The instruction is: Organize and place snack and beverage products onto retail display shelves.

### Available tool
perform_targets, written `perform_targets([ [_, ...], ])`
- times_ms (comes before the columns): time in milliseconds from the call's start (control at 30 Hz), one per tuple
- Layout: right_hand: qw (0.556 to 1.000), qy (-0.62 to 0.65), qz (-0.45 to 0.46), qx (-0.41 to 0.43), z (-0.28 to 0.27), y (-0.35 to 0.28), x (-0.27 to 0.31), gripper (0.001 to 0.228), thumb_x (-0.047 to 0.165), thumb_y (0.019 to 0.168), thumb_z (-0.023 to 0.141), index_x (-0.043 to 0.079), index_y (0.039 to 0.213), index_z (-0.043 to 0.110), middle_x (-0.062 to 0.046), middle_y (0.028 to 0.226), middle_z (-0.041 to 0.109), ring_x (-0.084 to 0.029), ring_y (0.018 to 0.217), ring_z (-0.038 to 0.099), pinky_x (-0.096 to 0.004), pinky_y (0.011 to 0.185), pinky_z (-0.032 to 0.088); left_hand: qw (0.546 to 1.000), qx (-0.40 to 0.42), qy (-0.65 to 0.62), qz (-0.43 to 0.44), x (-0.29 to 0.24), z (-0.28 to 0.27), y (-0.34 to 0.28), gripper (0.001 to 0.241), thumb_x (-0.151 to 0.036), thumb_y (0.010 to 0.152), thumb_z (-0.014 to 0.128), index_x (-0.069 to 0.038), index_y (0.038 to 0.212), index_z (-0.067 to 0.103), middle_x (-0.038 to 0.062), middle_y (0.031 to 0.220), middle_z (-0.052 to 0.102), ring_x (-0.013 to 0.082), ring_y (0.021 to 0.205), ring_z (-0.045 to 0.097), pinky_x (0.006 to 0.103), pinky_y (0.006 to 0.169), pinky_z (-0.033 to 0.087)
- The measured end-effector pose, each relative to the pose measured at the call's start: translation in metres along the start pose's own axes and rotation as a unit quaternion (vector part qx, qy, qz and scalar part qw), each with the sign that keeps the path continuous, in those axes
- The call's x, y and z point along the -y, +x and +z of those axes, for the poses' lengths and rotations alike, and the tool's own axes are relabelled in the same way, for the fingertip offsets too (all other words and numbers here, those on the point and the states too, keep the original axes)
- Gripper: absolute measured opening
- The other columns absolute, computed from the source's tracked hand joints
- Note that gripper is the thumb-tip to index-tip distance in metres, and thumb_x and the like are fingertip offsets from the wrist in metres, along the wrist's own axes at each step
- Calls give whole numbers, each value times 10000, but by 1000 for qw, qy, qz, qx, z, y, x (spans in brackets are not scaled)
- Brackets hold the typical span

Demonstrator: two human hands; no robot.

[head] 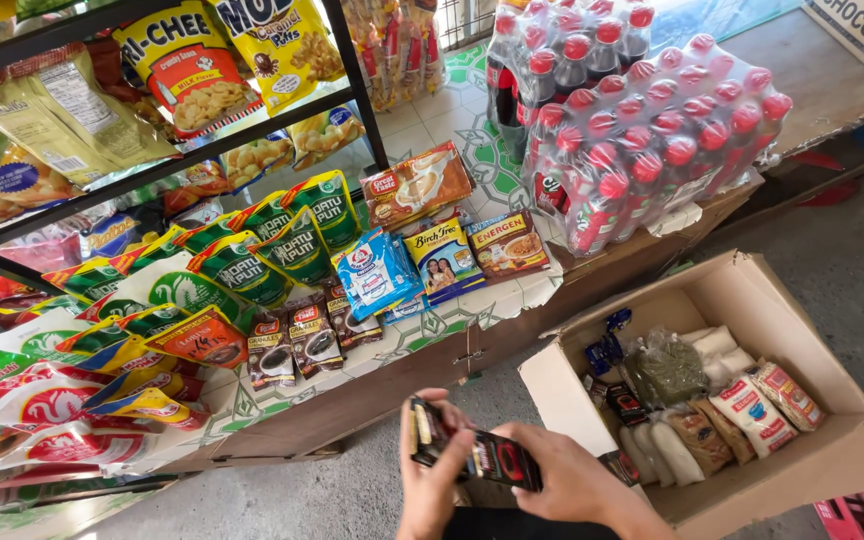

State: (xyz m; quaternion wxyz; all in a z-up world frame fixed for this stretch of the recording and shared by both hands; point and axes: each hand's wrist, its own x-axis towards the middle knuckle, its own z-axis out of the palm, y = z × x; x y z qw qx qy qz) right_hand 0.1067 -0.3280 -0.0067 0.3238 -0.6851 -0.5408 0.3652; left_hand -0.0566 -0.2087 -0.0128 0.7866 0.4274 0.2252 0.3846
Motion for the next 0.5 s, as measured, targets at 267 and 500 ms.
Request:
perform_targets([
  [267, 993, 83, 53, -72, -34, 0, -1, 498, 28, 610, 815, 71, 1078, 650, -67, 908, 702, -157, 796, 696, -285, 725, 557, 957, 31, 260, -121, -31, -15, 8, 616, -96, 734, 842, -82, 1291, 581, 38, 1020, 605, 169, 941, 596, 324, 844, 507],
  [500, 989, 72, -58, -118, -32, 2, 12, 513, 7, 570, 785, 35, 1066, 653, -71, 981, 687, -158, 905, 690, -293, 803, 544, 886, 181, 393, -167, -19, 19, -3, 808, -276, 628, 939, -103, 1327, 571, 85, 1127, 691, 175, 1046, 669, 315, 940, 528],
])
